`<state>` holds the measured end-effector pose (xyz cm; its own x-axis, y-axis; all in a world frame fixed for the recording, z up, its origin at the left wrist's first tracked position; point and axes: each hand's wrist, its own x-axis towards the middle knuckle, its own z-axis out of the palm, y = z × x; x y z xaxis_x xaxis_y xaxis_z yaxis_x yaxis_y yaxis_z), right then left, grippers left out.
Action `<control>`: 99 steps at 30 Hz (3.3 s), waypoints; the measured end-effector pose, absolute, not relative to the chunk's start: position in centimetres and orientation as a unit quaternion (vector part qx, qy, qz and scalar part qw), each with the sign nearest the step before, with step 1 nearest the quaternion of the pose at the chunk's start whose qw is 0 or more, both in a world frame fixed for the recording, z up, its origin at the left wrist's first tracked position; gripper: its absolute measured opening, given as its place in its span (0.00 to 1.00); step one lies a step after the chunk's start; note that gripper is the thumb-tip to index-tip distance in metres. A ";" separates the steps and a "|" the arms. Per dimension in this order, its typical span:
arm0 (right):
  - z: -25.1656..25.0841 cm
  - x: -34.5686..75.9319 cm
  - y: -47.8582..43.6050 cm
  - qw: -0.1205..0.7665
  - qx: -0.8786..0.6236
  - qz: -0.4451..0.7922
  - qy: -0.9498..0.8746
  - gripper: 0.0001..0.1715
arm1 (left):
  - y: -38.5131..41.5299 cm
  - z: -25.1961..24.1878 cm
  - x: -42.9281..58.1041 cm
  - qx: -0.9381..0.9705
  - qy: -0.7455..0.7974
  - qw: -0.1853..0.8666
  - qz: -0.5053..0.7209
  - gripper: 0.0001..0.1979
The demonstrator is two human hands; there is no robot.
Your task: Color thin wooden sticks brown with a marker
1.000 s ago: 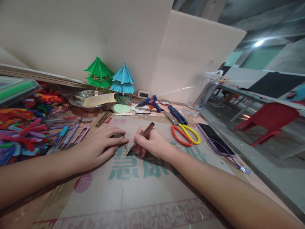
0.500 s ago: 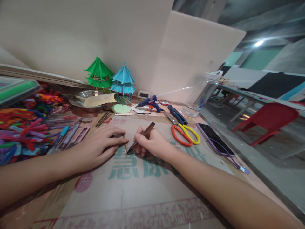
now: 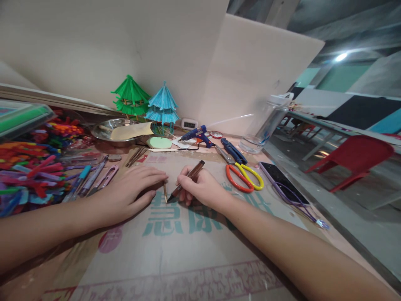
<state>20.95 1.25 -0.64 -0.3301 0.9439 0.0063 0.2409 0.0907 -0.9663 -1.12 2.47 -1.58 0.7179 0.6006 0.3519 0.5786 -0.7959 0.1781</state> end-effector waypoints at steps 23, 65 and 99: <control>-0.9 20.9 1.5 0.376 -0.447 0.494 -0.645 0.15 | 2.4 -1.2 -1.0 0.935 0.297 0.025 0.191 0.15; -0.7 20.7 1.5 0.389 -0.454 0.477 -0.644 0.15 | 2.5 -1.3 -1.0 0.936 0.299 0.025 0.185 0.17; -0.8 20.8 1.3 0.389 -0.449 0.480 -0.645 0.16 | 2.4 -1.3 -1.0 0.935 0.303 0.027 0.185 0.17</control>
<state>20.82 1.33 -0.75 -0.2934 0.9534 0.0704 0.2062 0.1350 -0.9692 -1.02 2.44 -1.34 0.7482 0.5758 0.3298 0.5559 -0.8153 0.1623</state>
